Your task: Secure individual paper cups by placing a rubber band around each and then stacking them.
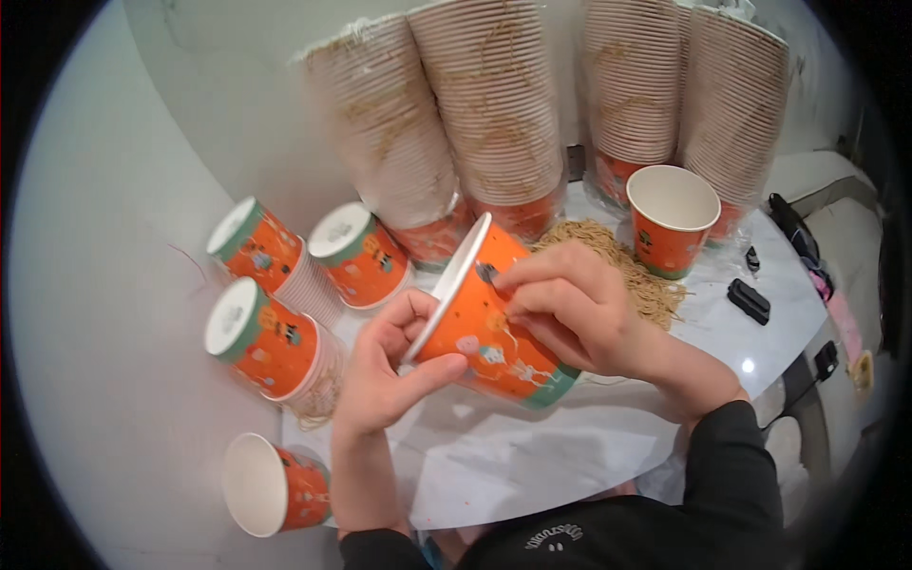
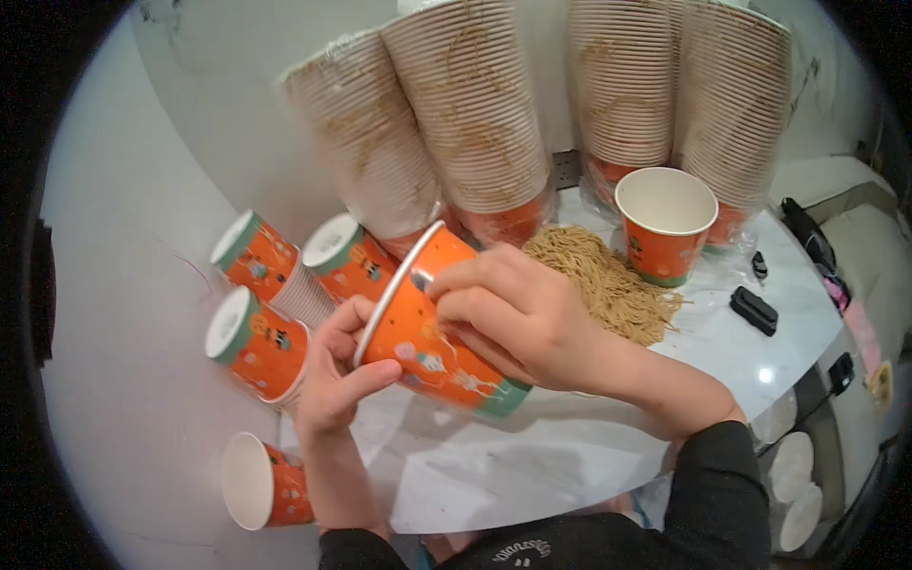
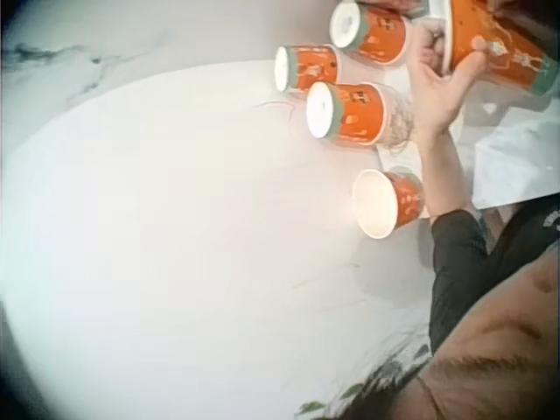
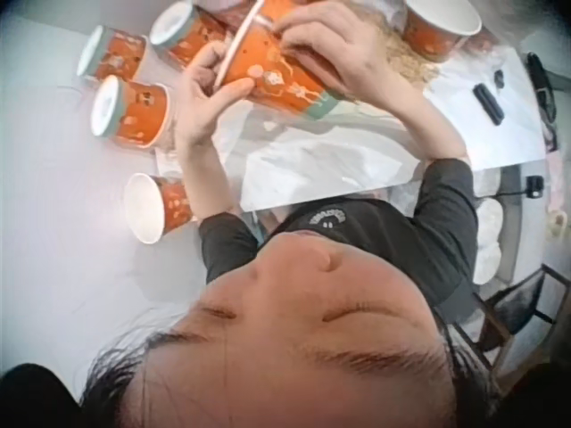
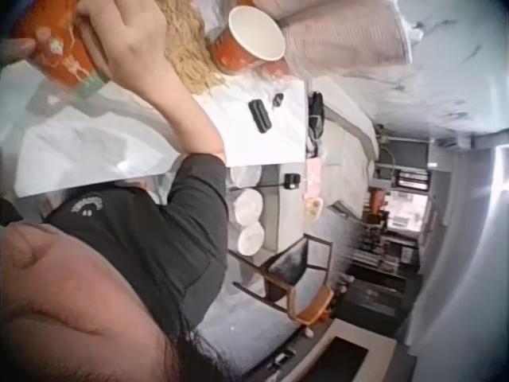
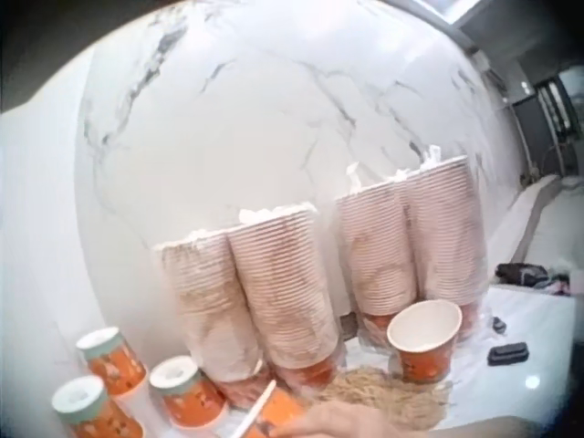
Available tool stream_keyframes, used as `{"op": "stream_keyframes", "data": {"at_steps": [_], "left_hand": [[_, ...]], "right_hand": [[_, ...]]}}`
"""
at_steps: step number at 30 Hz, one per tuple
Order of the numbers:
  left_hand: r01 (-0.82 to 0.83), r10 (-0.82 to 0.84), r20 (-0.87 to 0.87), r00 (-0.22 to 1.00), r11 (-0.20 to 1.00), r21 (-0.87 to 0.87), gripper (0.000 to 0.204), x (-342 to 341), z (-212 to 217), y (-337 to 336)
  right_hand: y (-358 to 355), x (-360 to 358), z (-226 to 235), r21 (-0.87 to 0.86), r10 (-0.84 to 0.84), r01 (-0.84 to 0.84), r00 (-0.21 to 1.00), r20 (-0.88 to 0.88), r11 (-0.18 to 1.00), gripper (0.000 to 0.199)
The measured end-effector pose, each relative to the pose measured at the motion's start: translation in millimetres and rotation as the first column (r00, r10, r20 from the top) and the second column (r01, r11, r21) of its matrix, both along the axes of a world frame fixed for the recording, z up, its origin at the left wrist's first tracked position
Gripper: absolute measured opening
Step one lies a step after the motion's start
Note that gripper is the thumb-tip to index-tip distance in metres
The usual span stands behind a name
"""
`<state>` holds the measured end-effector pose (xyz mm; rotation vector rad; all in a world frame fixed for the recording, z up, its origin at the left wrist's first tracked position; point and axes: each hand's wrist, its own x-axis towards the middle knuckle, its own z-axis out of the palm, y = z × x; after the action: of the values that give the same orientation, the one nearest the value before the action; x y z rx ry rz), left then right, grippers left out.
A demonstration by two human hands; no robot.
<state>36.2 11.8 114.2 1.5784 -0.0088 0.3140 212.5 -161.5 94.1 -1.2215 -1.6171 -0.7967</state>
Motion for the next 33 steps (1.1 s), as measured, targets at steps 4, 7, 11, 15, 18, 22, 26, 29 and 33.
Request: {"op": "stream_keyframes", "data": {"at_steps": [4, 7, 11, 15, 18, 22, 26, 29, 33], "left_hand": [[0.047, -0.056, -0.117, 0.992, 0.996, -0.076, 0.074, -16.3, 17.6, -14.6], [0.037, -0.035, -0.074, 0.997, 0.999, 0.021, 0.078, -18.3, 15.6, -22.7], [-0.021, 0.020, -0.040, 0.999, 1.000, -0.011, 0.071, -14.0, 13.6, -27.6], [-0.023, 0.021, 0.031, 0.999, 0.998, 0.053, 0.065, -15.8, 14.3, -25.7], [-0.020, 0.017, 0.052, 0.998, 0.998, 0.057, 0.060, -16.4, 14.0, -25.6], [-0.048, 0.043, 0.071, 0.997, 0.996, 0.074, 0.055, -15.8, 11.9, -26.6], [-0.064, 0.058, 0.088, 0.994, 0.996, 0.060, 0.053, -11.7, 6.0, -26.4], [-0.061, 0.057, 0.078, 0.995, 0.997, 0.049, 0.048, -9.4, 6.3, -25.3], [-0.065, 0.064, 0.078, 0.995, 0.998, 0.013, 0.033, -7.7, 3.2, -26.3]], "right_hand": [[-3.8, -1.8, -3.2, -0.042, 0.093, -0.087, 0.985, 0.148, 0.995, 0.020], [-4.0, 1.1, -9.7, -0.045, 0.097, -0.089, 0.965, 0.245, 0.995, 0.017], [1.9, 7.3, -16.0, 0.004, 0.096, -0.102, 0.947, 0.306, 0.995, 0.018], [2.9, 4.0, -12.7, 0.022, 0.101, -0.113, 0.950, 0.294, 0.993, 0.017], [2.0, 2.8, -13.0, 0.032, 0.087, -0.100, 0.953, 0.289, 0.994, 0.015], [4.2, 2.5, -14.8, 0.053, 0.078, -0.097, 0.955, 0.285, 0.994, 0.015], [5.1, 4.6, -18.5, 0.087, 0.042, -0.071, 0.952, 0.303, 0.994, 0.014], [7.5, 5.7, -21.1, 0.104, 0.036, -0.070, 0.953, 0.302, 0.992, 0.013], [6.7, 7.9, -22.1, 0.122, 0.037, -0.079, 0.949, 0.313, 0.989, 0.014]]}}
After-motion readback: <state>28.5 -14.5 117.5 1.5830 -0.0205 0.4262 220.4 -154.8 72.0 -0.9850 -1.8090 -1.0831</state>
